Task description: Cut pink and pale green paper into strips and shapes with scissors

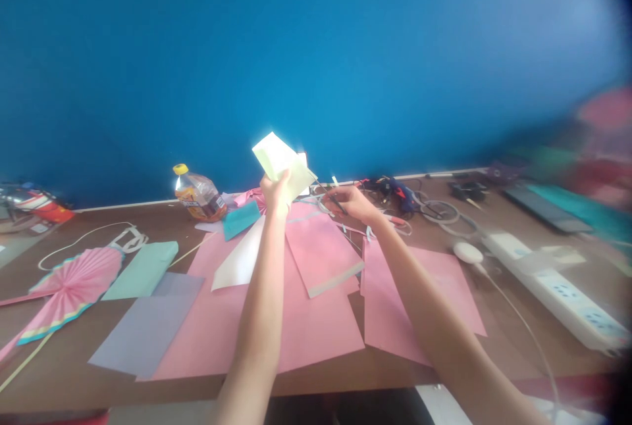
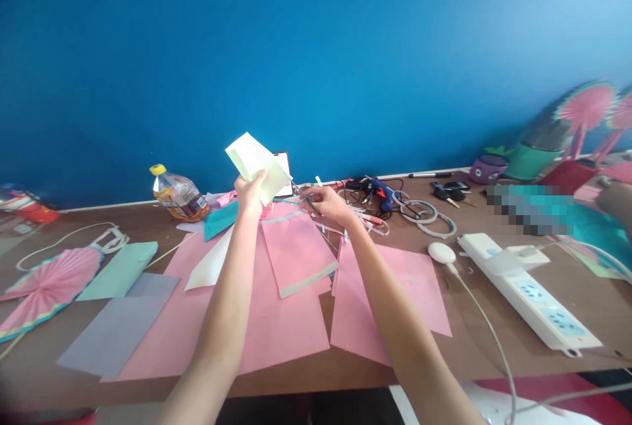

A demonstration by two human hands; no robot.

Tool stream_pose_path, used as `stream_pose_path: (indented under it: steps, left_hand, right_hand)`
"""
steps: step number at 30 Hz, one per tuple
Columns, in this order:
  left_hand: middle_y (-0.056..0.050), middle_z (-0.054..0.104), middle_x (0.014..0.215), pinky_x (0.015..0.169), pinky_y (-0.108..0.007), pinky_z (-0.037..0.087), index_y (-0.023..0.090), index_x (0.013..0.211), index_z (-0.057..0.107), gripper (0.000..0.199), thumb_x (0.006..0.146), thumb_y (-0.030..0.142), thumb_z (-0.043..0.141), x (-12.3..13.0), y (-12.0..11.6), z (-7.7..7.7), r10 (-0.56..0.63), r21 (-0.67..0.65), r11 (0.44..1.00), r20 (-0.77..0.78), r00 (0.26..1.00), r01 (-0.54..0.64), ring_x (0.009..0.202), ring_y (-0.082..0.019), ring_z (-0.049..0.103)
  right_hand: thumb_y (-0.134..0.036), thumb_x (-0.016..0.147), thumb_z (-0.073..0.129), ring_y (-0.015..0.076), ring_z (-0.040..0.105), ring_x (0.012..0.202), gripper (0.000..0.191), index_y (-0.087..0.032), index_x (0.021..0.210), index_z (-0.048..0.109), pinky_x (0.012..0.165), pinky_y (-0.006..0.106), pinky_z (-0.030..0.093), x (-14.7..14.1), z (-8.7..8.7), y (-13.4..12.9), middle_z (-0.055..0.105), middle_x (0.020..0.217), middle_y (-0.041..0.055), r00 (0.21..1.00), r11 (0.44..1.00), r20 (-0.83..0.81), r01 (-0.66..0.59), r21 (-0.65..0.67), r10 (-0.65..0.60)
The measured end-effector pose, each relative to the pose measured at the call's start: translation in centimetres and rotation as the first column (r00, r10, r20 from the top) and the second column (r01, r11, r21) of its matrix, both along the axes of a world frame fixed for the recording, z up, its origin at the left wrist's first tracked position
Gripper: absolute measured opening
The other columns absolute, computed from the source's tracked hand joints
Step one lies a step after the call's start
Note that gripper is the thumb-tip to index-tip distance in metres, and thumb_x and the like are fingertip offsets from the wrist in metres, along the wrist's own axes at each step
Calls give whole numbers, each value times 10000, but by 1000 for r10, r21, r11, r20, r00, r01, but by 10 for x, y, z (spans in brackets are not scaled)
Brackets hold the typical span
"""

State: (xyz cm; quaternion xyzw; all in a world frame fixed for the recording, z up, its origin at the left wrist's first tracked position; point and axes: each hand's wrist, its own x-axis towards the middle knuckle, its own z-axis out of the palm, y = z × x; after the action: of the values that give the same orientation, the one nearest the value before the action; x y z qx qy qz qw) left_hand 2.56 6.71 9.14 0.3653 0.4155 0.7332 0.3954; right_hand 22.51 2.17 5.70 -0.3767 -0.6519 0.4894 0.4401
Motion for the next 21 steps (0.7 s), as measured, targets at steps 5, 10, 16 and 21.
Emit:
stream_pose_path:
  steps: [5, 10, 16, 21]
  left_hand:
    - [-132, 705, 1000, 706, -282, 557, 128, 994, 657, 399, 635, 256, 775, -3, 1, -2, 4, 29, 1000, -13, 1000, -4, 820, -187, 683]
    - [-129, 705, 989, 759, -312, 561, 129, 994, 661, 394, 639, 250, 784, -1, -1, 0, 25, -30, 999, -20, 999, -26, 858, -204, 687]
    - [-118, 708, 948, 805, -332, 561, 128, 996, 663, 393, 642, 237, 792, 2, -4, 3, 28, -47, 998, -16, 999, -29, 883, -213, 688]
    - [-120, 709, 954, 788, -320, 563, 125, 990, 659, 391, 638, 234, 790, 2, -5, 3, 24, -42, 999, -17, 1000, -24, 866, -205, 689]
  right_hand:
    - [-330, 632, 718, 83, 444, 479, 346, -134, 915, 688, 488, 242, 370, -1, -5, 3, 556, 575, -18, 1000, 1000, 7, 18, 18, -18]
    - [-329, 628, 709, 84, 443, 461, 349, -140, 921, 695, 478, 241, 367, -1, -8, 6, 552, 552, -26, 999, 999, 26, 33, 31, -34]
    - [-289, 641, 681, 78, 427, 447, 328, -131, 929, 684, 474, 236, 353, -2, -3, 2, 523, 514, -41, 1000, 999, -1, 21, 29, -21]
    - [-268, 643, 651, 77, 420, 442, 333, -115, 936, 684, 464, 233, 338, -2, -5, 2, 527, 508, -35, 999, 999, 22, 42, 29, -43]
